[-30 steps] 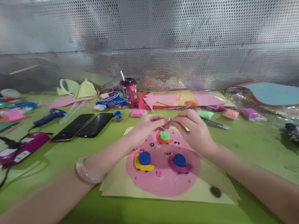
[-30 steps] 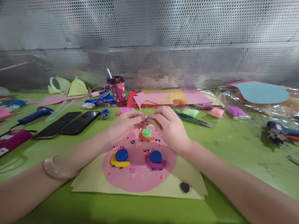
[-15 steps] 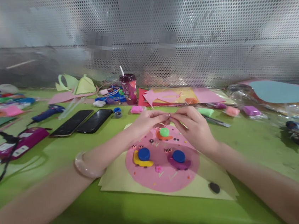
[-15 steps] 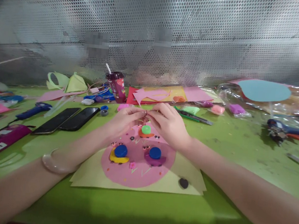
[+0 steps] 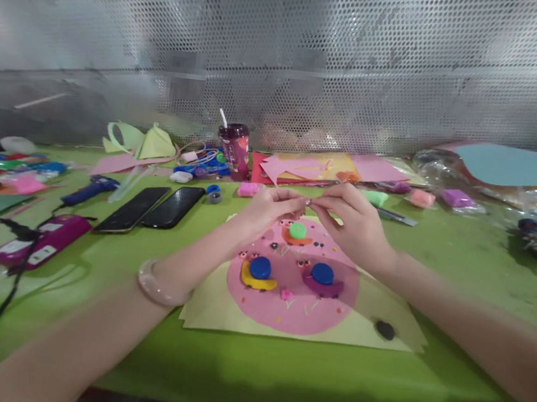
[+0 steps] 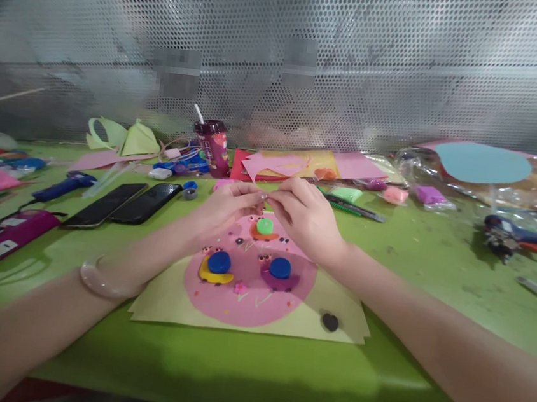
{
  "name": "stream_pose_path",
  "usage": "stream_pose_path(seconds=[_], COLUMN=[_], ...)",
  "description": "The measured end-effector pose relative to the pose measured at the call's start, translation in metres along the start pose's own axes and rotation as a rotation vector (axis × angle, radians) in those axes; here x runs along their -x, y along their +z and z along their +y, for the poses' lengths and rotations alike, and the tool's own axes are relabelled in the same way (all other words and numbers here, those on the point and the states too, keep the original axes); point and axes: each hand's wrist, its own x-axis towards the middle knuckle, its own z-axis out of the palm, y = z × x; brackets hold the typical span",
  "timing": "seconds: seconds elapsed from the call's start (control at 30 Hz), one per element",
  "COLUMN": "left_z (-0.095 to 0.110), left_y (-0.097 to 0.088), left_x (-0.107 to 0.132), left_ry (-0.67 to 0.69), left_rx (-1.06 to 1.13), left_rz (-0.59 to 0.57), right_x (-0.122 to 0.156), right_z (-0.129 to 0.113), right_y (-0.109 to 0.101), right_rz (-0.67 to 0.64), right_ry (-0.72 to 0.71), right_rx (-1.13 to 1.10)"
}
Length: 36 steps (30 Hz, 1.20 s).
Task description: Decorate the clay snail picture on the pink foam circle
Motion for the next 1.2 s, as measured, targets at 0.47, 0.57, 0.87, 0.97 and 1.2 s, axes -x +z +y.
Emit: stream_pose_path(seconds=[0.47,0.57,0.87,0.97,1.2], left_z=[-0.0034,-0.0031,-0.0050,-0.0060,-0.0088], left_y=[0.0014,0.0019,0.0014,0.0017,0.0007], left_x=[-0.0004,0.0000,0.0005,0.0005,0.0014], left_ry=[-0.025,-0.041,-0.076,-0.079,-0.066], left_rx=[0.009,0.021,0.047,0.031,0.013], left_rz=[-0.022,-0.029,-0.018,-0.017,-0.035], right_x=[0.0004,0.0009,0.0018,0.0016,0.0008], right_z=[0.0003,0.0008,0.0038,0.0034,-0.0019], right_y=[-0.0016,-0.0016,-0.0015,-0.0015,-0.0008], right_rz=[0.001,0.000,0.023,0.033,0.009], right_ry=[-0.047,-0.045,-0.033,-0.016,0.015], right_rx=[0.005,0.007,0.005,-0.016,-0.094])
